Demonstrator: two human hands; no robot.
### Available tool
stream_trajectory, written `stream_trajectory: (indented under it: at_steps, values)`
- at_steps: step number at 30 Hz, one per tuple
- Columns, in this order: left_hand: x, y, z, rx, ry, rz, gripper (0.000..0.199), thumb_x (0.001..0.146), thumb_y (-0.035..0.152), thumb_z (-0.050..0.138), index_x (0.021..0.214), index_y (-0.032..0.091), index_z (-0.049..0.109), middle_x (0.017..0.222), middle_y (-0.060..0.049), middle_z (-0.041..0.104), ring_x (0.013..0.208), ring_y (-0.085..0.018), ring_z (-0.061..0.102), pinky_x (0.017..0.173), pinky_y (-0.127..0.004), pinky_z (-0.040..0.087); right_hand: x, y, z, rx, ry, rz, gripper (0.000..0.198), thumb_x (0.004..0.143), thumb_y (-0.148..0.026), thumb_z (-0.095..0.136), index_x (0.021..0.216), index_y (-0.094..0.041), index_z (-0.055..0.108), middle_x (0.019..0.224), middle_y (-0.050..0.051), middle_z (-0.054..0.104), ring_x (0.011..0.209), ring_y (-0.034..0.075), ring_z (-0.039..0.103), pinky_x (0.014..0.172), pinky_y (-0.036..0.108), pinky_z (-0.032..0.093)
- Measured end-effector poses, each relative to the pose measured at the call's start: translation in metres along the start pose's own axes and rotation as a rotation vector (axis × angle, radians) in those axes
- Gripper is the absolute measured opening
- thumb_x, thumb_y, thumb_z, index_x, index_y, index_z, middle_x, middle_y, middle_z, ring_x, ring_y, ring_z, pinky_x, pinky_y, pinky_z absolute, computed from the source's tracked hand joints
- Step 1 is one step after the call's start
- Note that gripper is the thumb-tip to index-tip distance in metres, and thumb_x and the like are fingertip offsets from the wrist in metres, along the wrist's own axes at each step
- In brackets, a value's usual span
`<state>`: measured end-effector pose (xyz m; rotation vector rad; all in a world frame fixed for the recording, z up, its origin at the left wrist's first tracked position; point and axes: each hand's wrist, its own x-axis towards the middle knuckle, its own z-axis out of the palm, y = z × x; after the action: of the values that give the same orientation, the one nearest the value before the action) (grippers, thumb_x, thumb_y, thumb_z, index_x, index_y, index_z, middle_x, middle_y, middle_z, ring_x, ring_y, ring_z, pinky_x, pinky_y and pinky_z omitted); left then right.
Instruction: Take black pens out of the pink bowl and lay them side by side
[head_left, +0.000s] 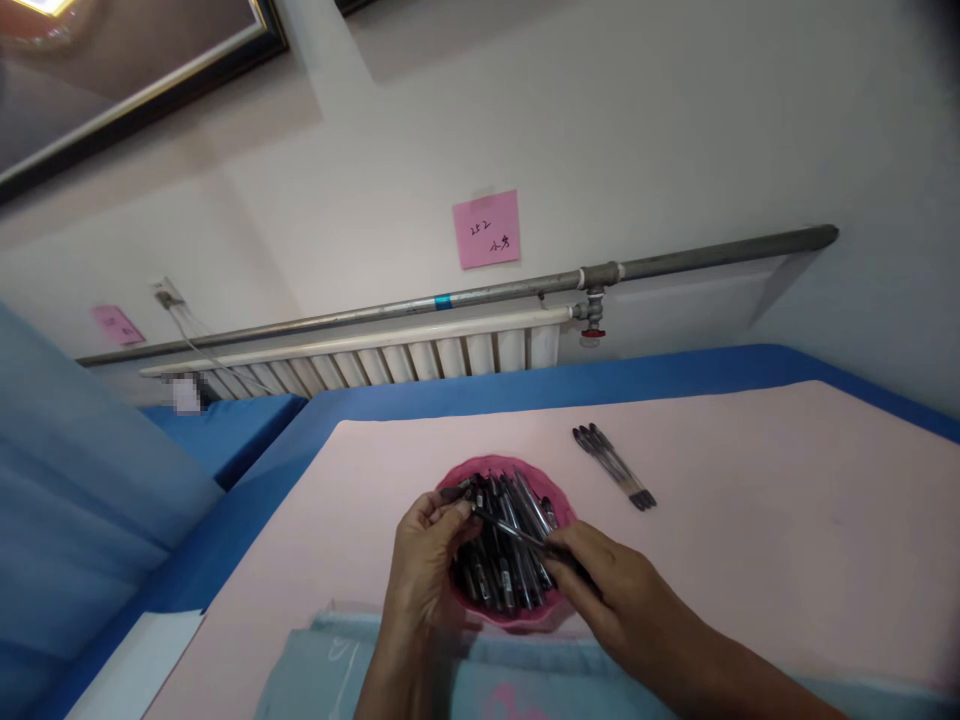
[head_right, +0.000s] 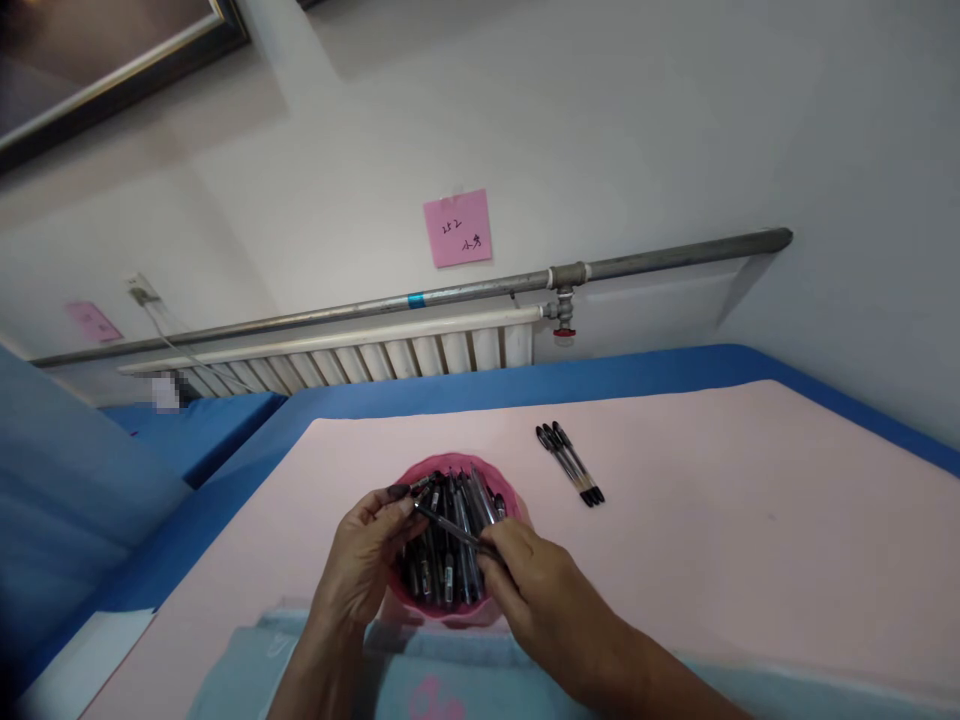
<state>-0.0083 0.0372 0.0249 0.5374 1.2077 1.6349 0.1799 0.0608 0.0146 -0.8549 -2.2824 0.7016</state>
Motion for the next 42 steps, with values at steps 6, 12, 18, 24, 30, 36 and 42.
stream_trajectory:
  at_steps: [6,12,18,24,30,36,42]
  values:
    - [0.003,0.002,-0.004,0.046,0.005,0.018,0.036,0.053,0.028,0.08,0.081,0.012,0.064,0.074,-0.004,0.066,0.066,-0.012,0.061,0.065,-0.025,0.049,0.004,-0.004,0.0,0.124,-0.056,0.147,0.016,0.089,-0.023,0.04,0.084,-0.02,0.055,0.073,0.001,0.061,0.065,0.015,0.057,0.058,0.027,0.045]
    - [0.008,0.015,-0.022,0.252,0.17,0.219,0.029,0.065,0.036,0.069,0.084,0.015,0.063,0.068,0.0,0.062,0.062,-0.011,0.056,0.066,-0.025,0.045,0.008,0.005,0.0,0.18,-0.002,0.252,0.019,0.089,-0.028,0.038,0.082,-0.021,0.054,0.058,-0.004,0.052,0.054,0.013,0.05,0.052,0.025,0.039]
    - [0.011,0.016,-0.03,0.565,0.198,0.28,0.024,0.067,0.04,0.065,0.066,0.016,0.062,0.059,0.002,0.056,0.056,-0.012,0.046,0.054,-0.023,0.036,0.009,0.009,-0.003,0.181,0.034,0.257,0.02,0.087,-0.032,0.039,0.081,-0.022,0.055,0.058,-0.004,0.056,0.054,0.015,0.053,0.052,0.026,0.042]
    - [0.012,0.008,-0.03,0.853,0.207,0.395,0.024,0.075,0.039,0.057,0.059,0.021,0.058,0.055,0.002,0.054,0.057,-0.014,0.045,0.057,-0.024,0.032,0.01,0.012,-0.001,0.201,0.054,0.291,0.02,0.087,-0.031,0.039,0.079,-0.022,0.055,0.061,-0.002,0.059,0.057,0.015,0.056,0.055,0.026,0.044]
    - [0.02,-0.008,0.0,1.284,-0.001,0.595,0.02,0.073,0.016,0.054,0.084,0.023,0.069,0.089,-0.009,0.066,0.09,-0.026,0.053,0.083,-0.037,0.033,0.01,0.019,0.005,0.226,0.039,0.315,0.02,0.087,-0.033,0.04,0.081,-0.021,0.054,0.062,-0.002,0.058,0.058,0.015,0.056,0.056,0.027,0.043]
    - [0.02,-0.019,0.019,1.503,0.022,0.516,0.019,0.072,0.014,0.053,0.082,0.017,0.069,0.09,-0.014,0.065,0.089,-0.03,0.054,0.079,-0.041,0.033,0.01,0.024,0.008,0.241,0.037,0.321,0.02,0.087,-0.034,0.04,0.082,-0.021,0.054,0.06,-0.003,0.056,0.058,0.015,0.054,0.055,0.027,0.042]
    - [0.016,-0.018,0.019,1.604,0.074,0.52,0.022,0.074,0.011,0.048,0.082,0.014,0.068,0.086,-0.017,0.066,0.085,-0.031,0.057,0.076,-0.041,0.032,0.01,0.023,0.008,0.246,0.033,0.333,0.021,0.086,-0.035,0.04,0.082,-0.021,0.054,0.06,-0.002,0.057,0.058,0.016,0.055,0.056,0.027,0.042]
